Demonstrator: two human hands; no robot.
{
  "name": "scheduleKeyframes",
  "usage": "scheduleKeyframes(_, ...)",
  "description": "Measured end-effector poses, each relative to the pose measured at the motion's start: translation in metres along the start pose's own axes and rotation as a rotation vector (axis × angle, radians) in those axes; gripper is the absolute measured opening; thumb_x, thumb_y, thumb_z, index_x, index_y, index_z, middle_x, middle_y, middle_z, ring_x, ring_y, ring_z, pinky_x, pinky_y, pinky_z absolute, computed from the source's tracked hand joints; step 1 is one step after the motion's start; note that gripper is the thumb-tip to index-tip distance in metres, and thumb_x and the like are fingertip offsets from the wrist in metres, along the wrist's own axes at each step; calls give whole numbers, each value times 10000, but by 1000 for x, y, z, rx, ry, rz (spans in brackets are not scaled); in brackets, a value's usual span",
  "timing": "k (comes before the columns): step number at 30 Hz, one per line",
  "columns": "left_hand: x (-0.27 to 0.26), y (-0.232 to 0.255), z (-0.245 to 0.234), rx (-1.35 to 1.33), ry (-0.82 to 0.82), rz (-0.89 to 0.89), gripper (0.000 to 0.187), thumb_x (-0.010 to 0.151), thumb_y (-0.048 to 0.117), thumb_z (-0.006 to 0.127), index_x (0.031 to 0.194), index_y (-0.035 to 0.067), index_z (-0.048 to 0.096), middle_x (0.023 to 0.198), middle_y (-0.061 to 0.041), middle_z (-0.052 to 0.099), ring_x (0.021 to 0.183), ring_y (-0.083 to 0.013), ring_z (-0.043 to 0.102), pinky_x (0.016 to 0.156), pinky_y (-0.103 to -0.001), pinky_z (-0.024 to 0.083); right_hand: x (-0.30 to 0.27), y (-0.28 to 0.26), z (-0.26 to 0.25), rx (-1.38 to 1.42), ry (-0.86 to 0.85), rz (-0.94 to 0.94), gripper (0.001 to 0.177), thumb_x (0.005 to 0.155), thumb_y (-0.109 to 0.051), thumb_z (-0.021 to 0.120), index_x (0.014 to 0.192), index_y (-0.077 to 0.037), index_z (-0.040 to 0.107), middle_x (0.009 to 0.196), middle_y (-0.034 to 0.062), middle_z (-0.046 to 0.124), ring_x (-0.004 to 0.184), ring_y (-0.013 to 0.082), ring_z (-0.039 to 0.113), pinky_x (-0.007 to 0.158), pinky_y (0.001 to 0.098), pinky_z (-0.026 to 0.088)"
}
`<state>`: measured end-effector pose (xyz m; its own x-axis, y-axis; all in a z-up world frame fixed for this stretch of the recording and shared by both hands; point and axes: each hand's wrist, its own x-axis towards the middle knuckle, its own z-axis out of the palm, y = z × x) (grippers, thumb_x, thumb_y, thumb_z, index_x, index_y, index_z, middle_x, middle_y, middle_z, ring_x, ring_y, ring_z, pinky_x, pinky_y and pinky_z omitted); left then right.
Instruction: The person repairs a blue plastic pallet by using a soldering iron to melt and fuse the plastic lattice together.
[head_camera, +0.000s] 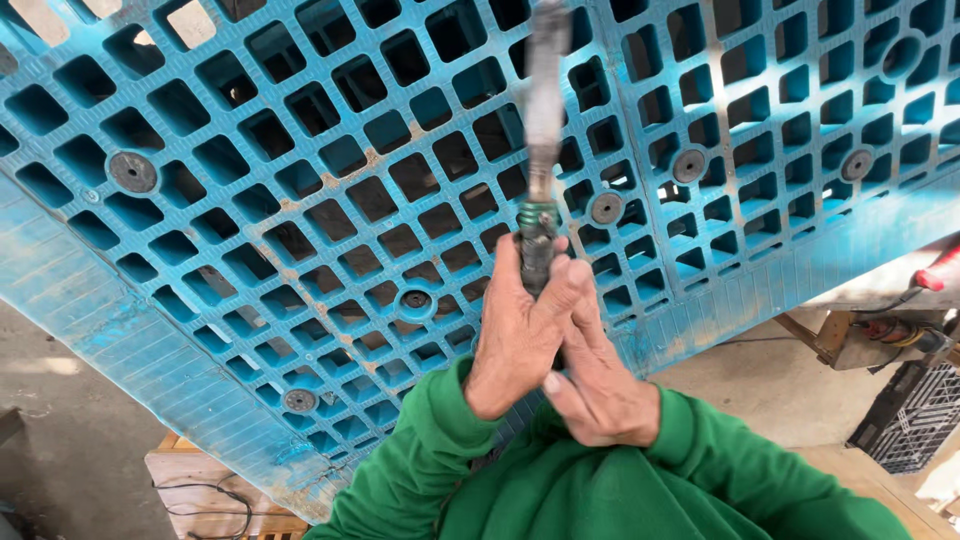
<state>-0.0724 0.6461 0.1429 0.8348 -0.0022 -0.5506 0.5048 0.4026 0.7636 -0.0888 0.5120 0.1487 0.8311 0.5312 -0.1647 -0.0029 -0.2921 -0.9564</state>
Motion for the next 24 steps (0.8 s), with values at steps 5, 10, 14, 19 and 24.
scheduleKeyframes(5, -8, -3, -2, 75, 102, -263, 298, 987, 283, 659, 1074, 23, 543, 771, -28, 619, 605, -78, 582, 483, -252, 460, 21, 24, -87, -364, 75, -190, 371, 954, -132, 442, 1223, -30, 676, 1298, 105, 690, 1306, 264, 624, 1298, 499, 325)
scheduleKeyframes(10, -52, 10, -13, 45, 27, -364, 289, 984, 282, 665, 1112, 34, 592, 774, -25, 602, 564, -60, 526, 463, -235, 443, 82, 93, -131, -671, 312, -193, 337, 1128, 7, 534, 1457, 7, 609, 1627, 153, 498, 1563, 338, 433, 1325, 521, 331)
scheduleKeyframes(14, -58, 25, -18, -38, -42, -452, 317, 976, 324, 591, 1083, 27, 569, 792, -32, 649, 524, -72, 526, 410, -254, 443, 119, 97, -122, -944, 344, -150, 397, 1169, 12, 498, 1562, -18, 545, 1692, 118, 401, 1605, 331, 274, 1308, 508, 198)
scheduleKeyframes(19, -52, 37, -15, -87, -116, -531, 363, 1039, 342, 539, 1102, -14, 572, 745, -109, 589, 523, -97, 515, 429, -251, 438, 119, 94, -122, -916, 342, -120, 369, 1202, -36, 511, 1564, -66, 574, 1719, 94, 413, 1632, 328, 295, 1298, 482, 227)
scheduleKeyframes(24, -37, 47, 9, -384, -64, -531, 342, 1031, 292, 504, 1236, 19, 498, 993, -104, 609, 622, -95, 567, 448, -261, 455, 119, 93, -122, -899, 344, -96, 365, 1196, -64, 515, 1554, -52, 586, 1714, 99, 432, 1626, 343, 309, 1312, 491, 225)
